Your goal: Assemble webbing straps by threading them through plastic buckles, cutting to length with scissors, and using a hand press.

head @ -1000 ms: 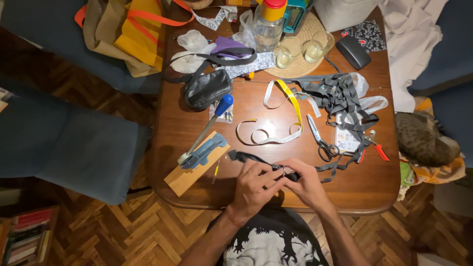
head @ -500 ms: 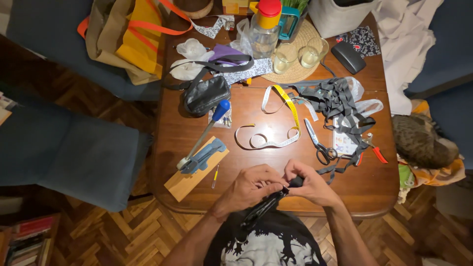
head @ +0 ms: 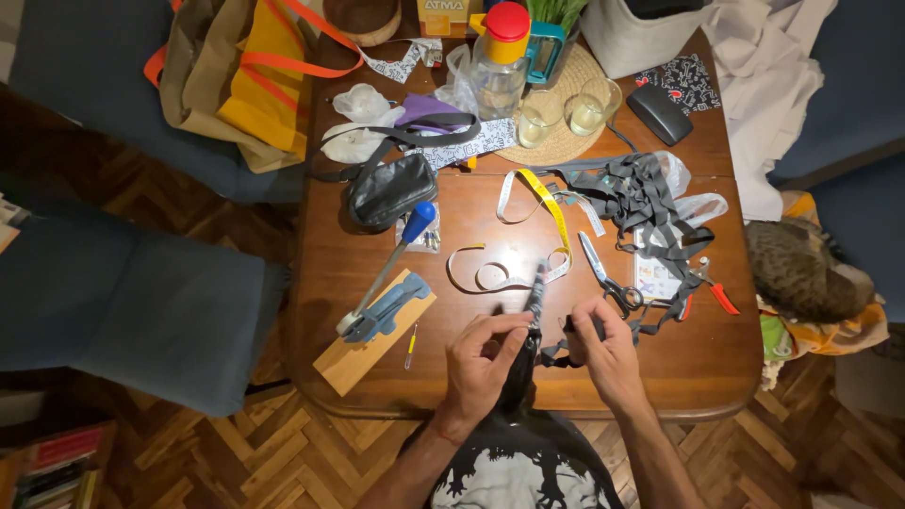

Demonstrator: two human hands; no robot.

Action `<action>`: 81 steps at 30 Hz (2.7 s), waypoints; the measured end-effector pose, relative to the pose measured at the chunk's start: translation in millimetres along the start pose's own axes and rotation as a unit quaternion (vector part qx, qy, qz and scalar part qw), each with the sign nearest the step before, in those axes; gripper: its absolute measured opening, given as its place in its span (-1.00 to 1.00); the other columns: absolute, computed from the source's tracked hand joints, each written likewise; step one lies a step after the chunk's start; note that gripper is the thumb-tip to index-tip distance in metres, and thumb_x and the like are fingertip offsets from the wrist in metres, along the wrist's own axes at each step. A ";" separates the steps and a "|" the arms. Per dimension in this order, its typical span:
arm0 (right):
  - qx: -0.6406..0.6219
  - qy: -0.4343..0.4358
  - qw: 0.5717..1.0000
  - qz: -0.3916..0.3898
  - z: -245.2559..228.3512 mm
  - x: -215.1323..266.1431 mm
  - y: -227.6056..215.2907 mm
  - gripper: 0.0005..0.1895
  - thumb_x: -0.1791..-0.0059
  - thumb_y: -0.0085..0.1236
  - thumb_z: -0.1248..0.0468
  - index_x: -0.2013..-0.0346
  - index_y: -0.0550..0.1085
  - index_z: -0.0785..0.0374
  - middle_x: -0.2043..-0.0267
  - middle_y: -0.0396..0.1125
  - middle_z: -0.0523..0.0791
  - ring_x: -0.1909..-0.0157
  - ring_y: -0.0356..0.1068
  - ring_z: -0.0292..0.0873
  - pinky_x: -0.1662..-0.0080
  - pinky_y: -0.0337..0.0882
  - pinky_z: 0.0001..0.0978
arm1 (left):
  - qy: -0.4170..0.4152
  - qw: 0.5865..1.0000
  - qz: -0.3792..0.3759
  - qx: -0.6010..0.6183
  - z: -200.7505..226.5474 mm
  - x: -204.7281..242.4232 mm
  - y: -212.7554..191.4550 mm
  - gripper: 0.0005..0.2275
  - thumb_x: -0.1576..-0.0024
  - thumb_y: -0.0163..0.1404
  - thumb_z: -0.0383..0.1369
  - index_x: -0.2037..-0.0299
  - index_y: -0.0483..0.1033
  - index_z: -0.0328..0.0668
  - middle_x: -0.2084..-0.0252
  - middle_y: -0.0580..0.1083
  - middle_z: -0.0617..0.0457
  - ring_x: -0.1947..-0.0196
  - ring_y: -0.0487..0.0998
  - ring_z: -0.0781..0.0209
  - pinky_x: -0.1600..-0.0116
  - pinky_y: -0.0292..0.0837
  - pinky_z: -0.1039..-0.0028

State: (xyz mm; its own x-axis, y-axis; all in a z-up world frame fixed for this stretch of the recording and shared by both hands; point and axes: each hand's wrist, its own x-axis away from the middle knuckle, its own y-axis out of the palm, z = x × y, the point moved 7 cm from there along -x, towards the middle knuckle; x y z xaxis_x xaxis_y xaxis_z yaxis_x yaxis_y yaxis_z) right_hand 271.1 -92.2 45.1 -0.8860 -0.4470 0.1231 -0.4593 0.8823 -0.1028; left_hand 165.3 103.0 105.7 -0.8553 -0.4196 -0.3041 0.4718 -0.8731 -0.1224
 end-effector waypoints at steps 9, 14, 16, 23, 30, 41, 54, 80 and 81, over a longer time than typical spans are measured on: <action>-0.278 0.090 0.956 0.009 1.4 15.1 26.2 -0.86 -0.21 0.30 0.31 0.07 0.47 0.25 0.41 0.37 0.01 0.53 0.01 -0.29 0.44 0.02 -0.48 | -0.005 0.997 0.050 -0.054 1.3 0.4 -5.8 -0.96 -0.26 0.36 -0.40 0.20 0.78 -0.12 -0.01 0.79 0.05 0.06 0.81 0.31 0.29 0.70 0.60; -0.155 0.051 0.986 0.025 -6.3 13.3 22.5 -0.86 -0.19 0.29 0.33 0.15 0.62 0.41 0.52 0.34 -0.02 0.58 0.28 -0.13 0.56 0.35 -0.38 | -0.021 0.998 0.048 -0.033 -6.1 4.3 -3.8 -0.93 -0.25 0.39 -0.37 0.19 0.79 -0.13 0.01 0.76 0.04 0.07 0.79 0.29 0.31 0.69 0.59; -0.146 0.051 0.988 0.019 -11.6 14.4 23.0 -0.83 -0.17 0.31 0.35 0.15 0.67 0.47 0.43 0.39 0.03 0.57 0.35 -0.09 0.56 0.41 -0.34 | -0.015 0.998 0.051 -0.037 -10.3 8.0 -2.6 -0.92 -0.23 0.41 -0.37 0.19 0.79 -0.13 0.04 0.75 0.03 0.06 0.80 0.24 0.26 0.73 0.53; -0.178 0.048 0.983 0.006 -11.9 12.5 24.2 -0.77 -0.08 0.44 0.40 0.04 0.54 0.32 0.37 0.52 0.08 0.48 0.49 -0.11 0.52 0.65 -0.28 | 0.011 0.998 0.043 -0.042 -11.7 9.0 0.6 -0.92 -0.24 0.41 -0.39 0.17 0.78 -0.14 0.07 0.73 0.00 0.04 0.78 0.18 0.21 0.81 0.48; -0.207 0.050 0.977 0.001 -7.4 8.7 23.3 -0.81 -0.07 0.45 0.44 0.07 0.58 0.31 0.44 0.48 0.03 0.55 0.46 -0.14 0.57 0.55 -0.36 | 0.046 0.997 0.038 -0.058 -9.0 6.7 2.1 -0.91 -0.24 0.42 -0.41 0.17 0.79 -0.20 0.08 0.77 -0.02 0.05 0.83 0.12 -0.09 0.76 0.37; -0.164 0.113 0.980 0.010 15.7 7.9 19.9 -0.83 -0.01 0.53 0.45 0.23 0.63 0.44 0.47 0.58 0.13 0.52 0.55 -0.08 0.59 0.54 -0.33 | 0.074 0.996 -0.004 -0.040 -14.0 12.1 8.0 -0.91 -0.23 0.40 -0.54 0.13 0.76 -0.30 -0.03 0.75 -0.15 0.00 0.83 0.11 0.08 0.91 0.44; -0.060 0.120 0.991 -0.009 26.4 15.9 24.4 -0.89 -0.08 0.48 0.40 0.19 0.67 0.39 0.44 0.57 0.04 0.61 0.42 -0.20 0.55 0.55 -0.38 | -0.204 0.970 -0.054 0.120 -70.5 31.6 11.7 -0.72 -0.24 0.40 -0.43 -0.09 0.67 -0.34 0.11 0.76 -0.23 0.22 0.93 0.02 0.18 0.98 0.36; 0.303 -0.186 0.932 -0.070 34.5 15.9 28.4 -0.57 0.02 0.65 0.14 -0.13 0.74 0.00 0.13 0.69 -0.29 0.27 0.53 -0.38 0.24 0.52 -0.52 | -0.323 0.911 0.059 0.251 -156.1 64.9 20.3 -0.85 -0.26 0.28 -0.56 0.05 0.58 -0.32 0.25 0.60 -0.12 0.27 0.70 0.20 0.25 0.96 0.20; 0.304 -0.187 0.931 -0.073 32.9 15.5 29.7 -0.57 0.02 0.65 0.14 -0.13 0.74 0.00 0.13 0.69 -0.29 0.27 0.53 -0.38 0.24 0.52 -0.52 | -0.323 0.910 0.062 0.252 -158.6 65.3 19.5 -0.85 -0.26 0.28 -0.56 0.05 0.58 -0.32 0.25 0.60 -0.12 0.27 0.70 0.20 0.25 0.96 0.20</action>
State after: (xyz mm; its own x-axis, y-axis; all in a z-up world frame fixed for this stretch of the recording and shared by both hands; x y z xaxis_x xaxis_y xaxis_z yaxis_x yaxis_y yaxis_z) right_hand 241.7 -77.8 11.5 -0.7190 -0.6763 -0.1604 -0.4275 0.6123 -0.6651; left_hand 152.6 98.0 -66.3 -0.8262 -0.4392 0.3528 0.5547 -0.7436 0.3733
